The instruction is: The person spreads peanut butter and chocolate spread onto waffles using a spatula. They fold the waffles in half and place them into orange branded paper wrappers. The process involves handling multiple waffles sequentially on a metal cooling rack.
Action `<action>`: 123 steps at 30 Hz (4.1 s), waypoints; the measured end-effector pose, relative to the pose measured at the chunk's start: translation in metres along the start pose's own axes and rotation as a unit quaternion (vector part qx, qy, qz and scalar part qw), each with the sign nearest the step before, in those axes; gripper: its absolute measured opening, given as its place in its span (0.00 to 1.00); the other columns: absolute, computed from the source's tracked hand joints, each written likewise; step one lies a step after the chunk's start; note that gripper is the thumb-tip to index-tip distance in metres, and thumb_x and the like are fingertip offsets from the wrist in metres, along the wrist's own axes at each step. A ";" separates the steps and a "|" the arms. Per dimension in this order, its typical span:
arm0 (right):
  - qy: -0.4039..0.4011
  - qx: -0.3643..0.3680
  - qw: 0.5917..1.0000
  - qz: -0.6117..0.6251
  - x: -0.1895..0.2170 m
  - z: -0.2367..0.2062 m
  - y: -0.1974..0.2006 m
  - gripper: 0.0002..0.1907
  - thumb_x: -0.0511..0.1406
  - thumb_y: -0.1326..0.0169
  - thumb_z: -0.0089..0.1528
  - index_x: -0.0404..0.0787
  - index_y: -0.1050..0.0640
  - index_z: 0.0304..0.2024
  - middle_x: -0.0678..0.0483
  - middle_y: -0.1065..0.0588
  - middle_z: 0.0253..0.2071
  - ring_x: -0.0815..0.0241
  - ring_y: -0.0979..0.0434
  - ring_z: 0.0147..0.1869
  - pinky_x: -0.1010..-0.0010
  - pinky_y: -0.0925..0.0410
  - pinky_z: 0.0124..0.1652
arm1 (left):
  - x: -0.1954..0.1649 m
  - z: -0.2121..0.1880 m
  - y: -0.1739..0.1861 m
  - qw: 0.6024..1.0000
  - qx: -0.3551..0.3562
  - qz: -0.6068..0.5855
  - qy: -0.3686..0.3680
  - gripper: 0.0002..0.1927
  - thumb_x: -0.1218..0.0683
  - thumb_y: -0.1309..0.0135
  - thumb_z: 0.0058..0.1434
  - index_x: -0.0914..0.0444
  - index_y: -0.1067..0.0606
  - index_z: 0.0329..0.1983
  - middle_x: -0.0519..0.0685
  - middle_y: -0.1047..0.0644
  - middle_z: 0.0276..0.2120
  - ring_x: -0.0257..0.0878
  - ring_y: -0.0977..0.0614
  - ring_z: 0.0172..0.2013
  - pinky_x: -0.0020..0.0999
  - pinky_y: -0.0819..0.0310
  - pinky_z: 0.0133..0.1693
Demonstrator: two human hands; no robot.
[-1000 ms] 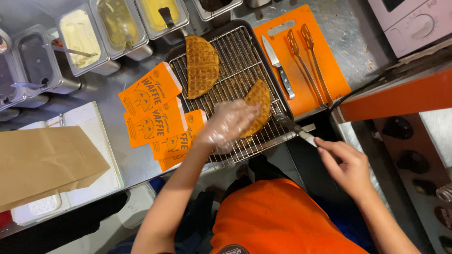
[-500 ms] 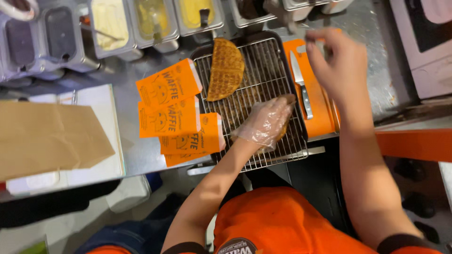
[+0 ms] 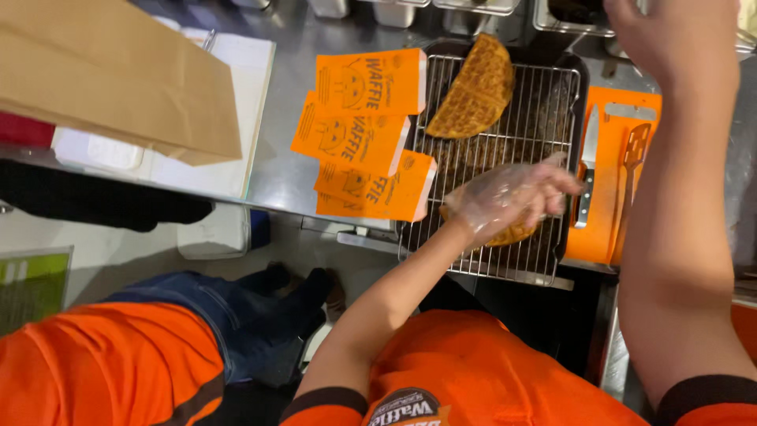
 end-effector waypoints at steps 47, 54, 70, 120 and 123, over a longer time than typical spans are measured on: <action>0.237 -0.063 0.827 0.505 0.542 -0.359 0.223 0.09 0.24 0.38 0.66 0.32 0.26 0.33 0.47 0.24 0.30 0.60 0.23 0.31 0.74 0.31 0.35 | 0.041 -0.687 -0.181 0.798 -0.540 0.134 -0.232 0.14 0.65 0.49 0.69 0.71 0.27 0.57 0.55 0.20 0.48 0.36 0.20 0.46 0.28 0.25 0.48; 0.306 0.098 0.782 0.535 0.567 -0.357 0.195 0.06 0.28 0.37 0.64 0.32 0.22 0.35 0.48 0.22 0.32 0.61 0.24 0.32 0.75 0.33 0.35 | 0.095 -0.704 -0.202 0.552 -0.795 -0.143 -0.207 0.08 0.61 0.39 0.62 0.72 0.19 0.42 0.48 0.15 0.35 0.35 0.16 0.37 0.27 0.21 0.43; 0.272 0.512 0.581 0.571 0.601 -0.403 0.093 0.08 0.30 0.42 0.66 0.36 0.26 0.32 0.63 0.31 0.25 0.76 0.37 0.27 0.81 0.43 0.27 | 0.108 -0.730 -0.289 0.608 -0.735 -0.013 -0.300 0.16 0.57 0.35 0.62 0.62 0.30 0.25 0.53 0.26 0.57 0.44 0.27 0.58 0.40 0.34 0.59; 0.771 0.506 0.190 0.336 0.821 -0.795 -0.005 0.31 0.28 0.46 0.58 0.34 0.31 0.66 0.41 0.37 0.70 0.34 0.30 0.57 0.54 0.30 0.49 | 0.562 -0.851 -0.405 0.103 -0.856 -0.153 0.484 0.21 0.57 0.53 0.67 0.69 0.30 0.62 0.66 0.28 0.59 0.62 0.29 0.60 0.49 0.34 0.60; 0.777 0.505 0.171 0.335 0.814 -0.806 -0.022 0.30 0.26 0.48 0.58 0.32 0.30 0.65 0.37 0.36 0.67 0.36 0.29 0.57 0.56 0.30 0.49 | 0.583 -0.890 -0.406 0.110 -0.844 -0.149 0.503 0.23 0.56 0.54 0.67 0.70 0.31 0.63 0.67 0.30 0.60 0.62 0.30 0.61 0.50 0.36 0.60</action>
Point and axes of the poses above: each hand's wrist, its own z-axis towards the middle knuckle, its own y-axis out of the back of the hand, x = y × z, the point moved 1 cm from there along z, towards the middle knuckle
